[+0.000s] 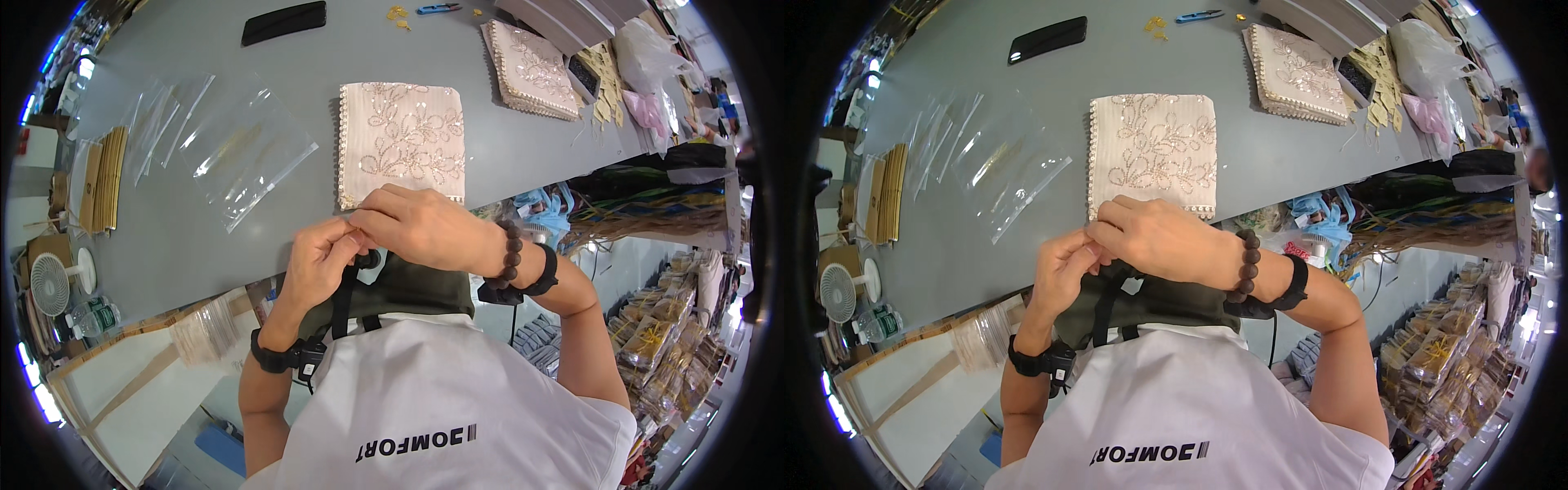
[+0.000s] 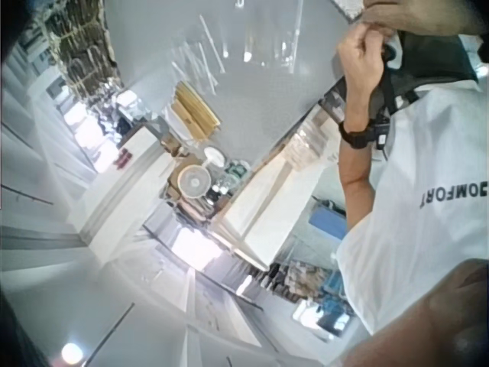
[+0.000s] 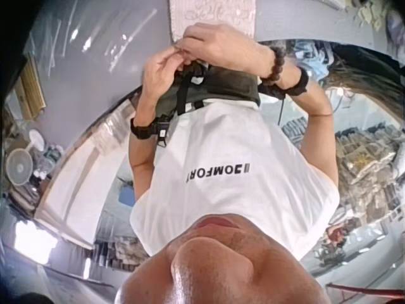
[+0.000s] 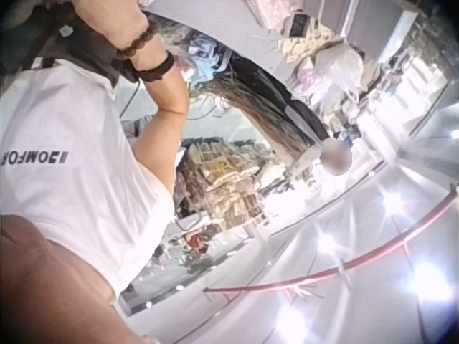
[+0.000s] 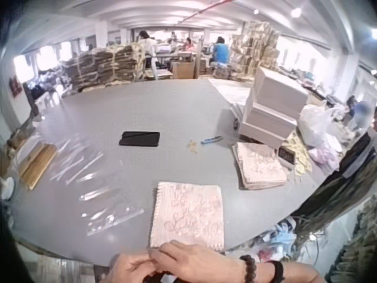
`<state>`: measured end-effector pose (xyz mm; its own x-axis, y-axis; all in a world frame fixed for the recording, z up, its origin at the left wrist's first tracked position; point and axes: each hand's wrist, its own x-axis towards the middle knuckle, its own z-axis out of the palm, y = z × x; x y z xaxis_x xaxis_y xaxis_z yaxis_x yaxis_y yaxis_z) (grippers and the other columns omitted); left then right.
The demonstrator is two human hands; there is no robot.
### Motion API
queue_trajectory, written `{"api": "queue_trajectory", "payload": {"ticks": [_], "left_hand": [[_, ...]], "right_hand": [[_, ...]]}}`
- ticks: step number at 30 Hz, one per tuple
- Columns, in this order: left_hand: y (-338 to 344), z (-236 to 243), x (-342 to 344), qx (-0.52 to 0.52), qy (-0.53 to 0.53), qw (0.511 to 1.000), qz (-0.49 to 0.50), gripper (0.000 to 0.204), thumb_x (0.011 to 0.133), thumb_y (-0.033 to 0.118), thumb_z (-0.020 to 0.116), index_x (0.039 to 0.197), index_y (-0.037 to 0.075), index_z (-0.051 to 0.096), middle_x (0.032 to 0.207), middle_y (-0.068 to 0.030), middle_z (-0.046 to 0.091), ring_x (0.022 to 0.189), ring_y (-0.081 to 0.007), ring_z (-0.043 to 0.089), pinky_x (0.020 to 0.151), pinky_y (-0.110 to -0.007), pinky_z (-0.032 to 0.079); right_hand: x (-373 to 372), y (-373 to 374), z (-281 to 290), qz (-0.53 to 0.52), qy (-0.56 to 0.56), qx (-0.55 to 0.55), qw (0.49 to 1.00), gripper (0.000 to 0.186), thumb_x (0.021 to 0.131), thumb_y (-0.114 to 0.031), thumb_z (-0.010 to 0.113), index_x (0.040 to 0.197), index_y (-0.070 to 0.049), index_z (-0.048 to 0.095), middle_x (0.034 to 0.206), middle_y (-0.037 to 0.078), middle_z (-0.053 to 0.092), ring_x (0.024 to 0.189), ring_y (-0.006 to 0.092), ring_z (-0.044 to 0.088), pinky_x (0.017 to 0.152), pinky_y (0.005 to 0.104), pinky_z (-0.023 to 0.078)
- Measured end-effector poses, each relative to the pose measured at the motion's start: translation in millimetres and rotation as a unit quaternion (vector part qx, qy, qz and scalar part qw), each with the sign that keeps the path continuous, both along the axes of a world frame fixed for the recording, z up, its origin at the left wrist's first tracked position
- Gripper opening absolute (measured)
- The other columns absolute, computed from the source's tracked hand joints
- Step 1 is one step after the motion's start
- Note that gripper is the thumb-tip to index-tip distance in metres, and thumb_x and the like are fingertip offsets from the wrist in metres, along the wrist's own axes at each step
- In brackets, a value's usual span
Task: The person repeatedly picks up embroidered fabric squares, places each into a clear plastic bag, seals the bag, and stacks the packaged items on the table. The process is repeated for multiple units.
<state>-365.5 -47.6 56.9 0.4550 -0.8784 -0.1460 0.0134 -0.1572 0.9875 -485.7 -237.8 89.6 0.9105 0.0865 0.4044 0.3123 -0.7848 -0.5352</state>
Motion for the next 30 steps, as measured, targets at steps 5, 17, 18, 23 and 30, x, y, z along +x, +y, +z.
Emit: {"api": "queue_trajectory", "payload": {"ticks": [5, 17, 18, 23, 30], "left_hand": [[12.5, -3.4, -6.2, 0.013, 0.103, 0.994, -0.023, 0.033, 0.111, 0.022, 0.058, 0.097, -0.003, 0.075, 0.088, -0.0053, 0.074, 0.077, -0.0095, 0.062, 0.069, -0.026, 0.050], [8.2, -9.3, -0.4, 0.058, 0.111, 0.992, -0.015, 0.040, 0.113, 0.033, 0.059, 0.100, -0.001, 0.076, 0.091, -0.0019, 0.074, 0.078, -0.0073, 0.061, 0.068, -0.026, 0.049], [5.3, -8.4, 1.7, 0.100, 0.009, 0.995, 0.014, 0.026, 0.108, 0.027, 0.068, 0.104, 0.002, 0.076, 0.090, -0.0022, 0.073, 0.075, -0.0105, 0.062, 0.066, -0.028, 0.050], [-15.3, -15.0, 13.7, 0.014, -0.308, 0.943, 0.125, 0.016, 0.094, 0.011, 0.081, 0.109, 0.008, 0.079, 0.092, -0.0049, 0.069, 0.071, -0.0175, 0.060, 0.066, -0.032, 0.051], [-15.5, -26.3, 22.3, 0.014, -0.233, 0.964, 0.127, 0.015, 0.102, 0.014, 0.077, 0.106, 0.000, 0.077, 0.096, -0.0016, 0.068, 0.077, -0.0079, 0.057, 0.069, -0.025, 0.047]], "right_hand": [[-11.0, 6.8, -5.5, -0.001, 0.003, 0.084, 0.996, 0.016, 0.090, -0.010, 0.076, 0.104, -0.004, 0.071, 0.090, 0.008, 0.065, 0.079, 0.0301, 0.071, 0.067, 0.0400, 0.059], [1.3, -6.4, -21.9, 0.017, 0.000, 0.088, 0.996, 0.014, 0.093, -0.011, 0.077, 0.105, -0.005, 0.074, 0.093, 0.010, 0.067, 0.080, 0.0322, 0.070, 0.069, 0.0419, 0.059], [6.6, -10.1, -24.7, 0.012, -0.001, 0.086, 0.996, 0.014, 0.093, -0.011, 0.076, 0.105, -0.005, 0.074, 0.093, 0.010, 0.067, 0.080, 0.0324, 0.070, 0.070, 0.0421, 0.059], [27.6, -29.6, -41.9, -0.020, 0.060, 0.128, 0.990, 0.013, 0.094, -0.007, 0.073, 0.106, -0.003, 0.076, 0.095, 0.012, 0.070, 0.081, 0.0332, 0.070, 0.072, 0.0414, 0.059], [31.0, -29.1, -50.1, -0.018, 0.026, 0.113, 0.993, 0.013, 0.094, -0.006, 0.074, 0.106, -0.003, 0.078, 0.095, 0.011, 0.070, 0.081, 0.0316, 0.071, 0.073, 0.0402, 0.060]]}}
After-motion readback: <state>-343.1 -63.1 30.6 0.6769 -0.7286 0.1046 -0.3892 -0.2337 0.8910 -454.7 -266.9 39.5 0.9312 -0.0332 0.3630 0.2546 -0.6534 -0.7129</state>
